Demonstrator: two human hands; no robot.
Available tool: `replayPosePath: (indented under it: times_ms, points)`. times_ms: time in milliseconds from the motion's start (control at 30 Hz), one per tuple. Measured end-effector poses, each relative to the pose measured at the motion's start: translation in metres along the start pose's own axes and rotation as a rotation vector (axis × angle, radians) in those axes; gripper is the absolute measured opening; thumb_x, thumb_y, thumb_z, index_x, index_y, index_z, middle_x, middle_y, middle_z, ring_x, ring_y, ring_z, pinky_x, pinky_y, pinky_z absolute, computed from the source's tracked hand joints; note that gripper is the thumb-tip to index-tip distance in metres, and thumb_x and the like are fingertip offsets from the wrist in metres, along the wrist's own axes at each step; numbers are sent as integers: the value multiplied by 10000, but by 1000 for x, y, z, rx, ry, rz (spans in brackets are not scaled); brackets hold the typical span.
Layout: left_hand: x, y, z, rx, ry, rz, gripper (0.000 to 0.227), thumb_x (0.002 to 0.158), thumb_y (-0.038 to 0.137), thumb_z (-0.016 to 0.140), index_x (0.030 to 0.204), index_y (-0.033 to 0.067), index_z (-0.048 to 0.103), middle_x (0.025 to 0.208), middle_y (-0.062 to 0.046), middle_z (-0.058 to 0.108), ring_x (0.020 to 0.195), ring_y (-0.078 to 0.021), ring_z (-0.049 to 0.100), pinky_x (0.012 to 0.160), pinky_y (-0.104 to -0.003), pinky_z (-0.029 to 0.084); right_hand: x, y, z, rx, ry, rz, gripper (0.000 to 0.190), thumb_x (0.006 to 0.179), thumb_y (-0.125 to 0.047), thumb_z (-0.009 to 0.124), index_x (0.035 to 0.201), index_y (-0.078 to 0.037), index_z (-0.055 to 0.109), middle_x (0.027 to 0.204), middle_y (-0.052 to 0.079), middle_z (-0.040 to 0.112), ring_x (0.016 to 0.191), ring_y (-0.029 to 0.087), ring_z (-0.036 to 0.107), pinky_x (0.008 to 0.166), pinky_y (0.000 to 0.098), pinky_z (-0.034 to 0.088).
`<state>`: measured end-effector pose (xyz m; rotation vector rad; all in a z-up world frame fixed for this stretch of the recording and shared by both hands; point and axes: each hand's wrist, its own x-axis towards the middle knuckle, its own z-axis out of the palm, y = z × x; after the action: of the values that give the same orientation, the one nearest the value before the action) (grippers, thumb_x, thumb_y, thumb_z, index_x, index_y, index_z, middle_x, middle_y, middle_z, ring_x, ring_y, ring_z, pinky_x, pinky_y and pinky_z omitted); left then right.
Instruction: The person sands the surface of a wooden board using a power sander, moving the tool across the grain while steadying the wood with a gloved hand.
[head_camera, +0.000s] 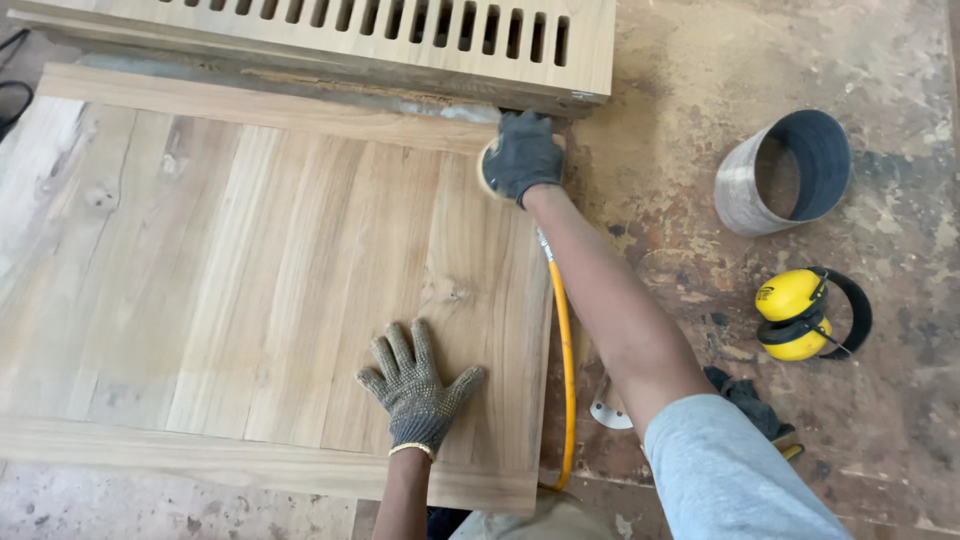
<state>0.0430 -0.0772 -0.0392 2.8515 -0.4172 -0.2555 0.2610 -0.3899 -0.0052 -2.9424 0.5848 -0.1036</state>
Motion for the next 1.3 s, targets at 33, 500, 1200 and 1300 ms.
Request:
replayPosePath:
  times_ms: [33,500,1200,1300]
  points:
    - [-1,-3,4,19,50,31,1203,730,933,524,1605,143,285,1649,-224,246,1501,-495,204,1044,-769,222,8,3,3,-15,65,24,359,858,-377,635,1114,-127,671,1095,169,632,1008,397,601,639,525,579]
    - [-90,83,-22,-695,-452,275,746,916,683,423,1373,121,598,1716,-144,86,1576,-387,-90,1195,-633,-148,-85,-54,-1,98,-20,83,360,855,-317,595,1143,-110,658,1110,169,620,1034,398,578,632,515,582]
    - [-244,-25,17,-1419,-684,-104,128,859,161,756,901,177,636,857,52,606,824,-78,524,762,-263,464,-272,-132,6,80,41,207,279,867,-362,641,1058,-162,679,1020,86,610,962,330,571,520,476,569]
    - [-286,-69,50,-1211,-768,-100,251,867,262,740,767,201,518,755,58,493,735,-93,455,680,-290,395,-291,-135,-3,116,0,256,413,874,-363,584,1228,-162,655,1104,134,601,1058,366,564,628,520,592]
